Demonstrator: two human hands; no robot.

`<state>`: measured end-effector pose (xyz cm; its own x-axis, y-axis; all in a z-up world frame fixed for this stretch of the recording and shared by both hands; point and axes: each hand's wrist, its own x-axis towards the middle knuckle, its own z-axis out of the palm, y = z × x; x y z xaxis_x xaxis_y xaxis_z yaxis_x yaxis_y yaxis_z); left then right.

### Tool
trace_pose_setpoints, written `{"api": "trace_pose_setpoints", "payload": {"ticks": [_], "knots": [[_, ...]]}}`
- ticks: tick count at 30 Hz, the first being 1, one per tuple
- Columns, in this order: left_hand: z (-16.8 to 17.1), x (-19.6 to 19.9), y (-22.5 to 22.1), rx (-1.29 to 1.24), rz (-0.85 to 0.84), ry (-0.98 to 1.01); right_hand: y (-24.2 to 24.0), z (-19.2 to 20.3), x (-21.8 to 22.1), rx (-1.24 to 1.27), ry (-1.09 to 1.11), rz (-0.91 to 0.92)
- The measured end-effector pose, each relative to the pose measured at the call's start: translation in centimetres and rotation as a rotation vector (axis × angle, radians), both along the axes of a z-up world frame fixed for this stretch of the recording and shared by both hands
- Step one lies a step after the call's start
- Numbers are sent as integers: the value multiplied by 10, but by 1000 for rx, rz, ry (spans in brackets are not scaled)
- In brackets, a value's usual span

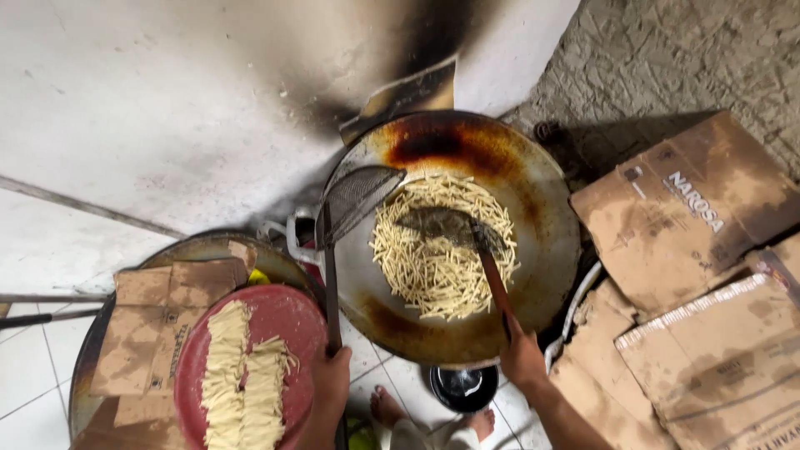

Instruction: Removing fried noodles from a large wok using metal skimmers

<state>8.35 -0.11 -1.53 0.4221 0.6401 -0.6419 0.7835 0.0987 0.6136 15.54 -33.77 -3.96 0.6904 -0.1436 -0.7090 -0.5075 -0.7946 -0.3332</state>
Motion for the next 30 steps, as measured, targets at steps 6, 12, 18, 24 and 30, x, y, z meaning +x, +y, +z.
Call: {"api": "trace_pose_setpoints", "payload": {"ticks": [6,12,18,24,30], "knots": [[49,16,-10,-33,-83,-103,3,72,-6,35,-103,-63],[117,4,-22,-83,-118,-279,-11,180,-63,141,-220,-323],[89,-16,-19,138,-222,-227,-24,115,-86,27,-178,-304],[36,-35,-5,138,-271,-111,-35,54,-94,34,-106,-235],[132,-29,-6,24,-296,-228,-62,48,-160,59,-273,-407]]}}
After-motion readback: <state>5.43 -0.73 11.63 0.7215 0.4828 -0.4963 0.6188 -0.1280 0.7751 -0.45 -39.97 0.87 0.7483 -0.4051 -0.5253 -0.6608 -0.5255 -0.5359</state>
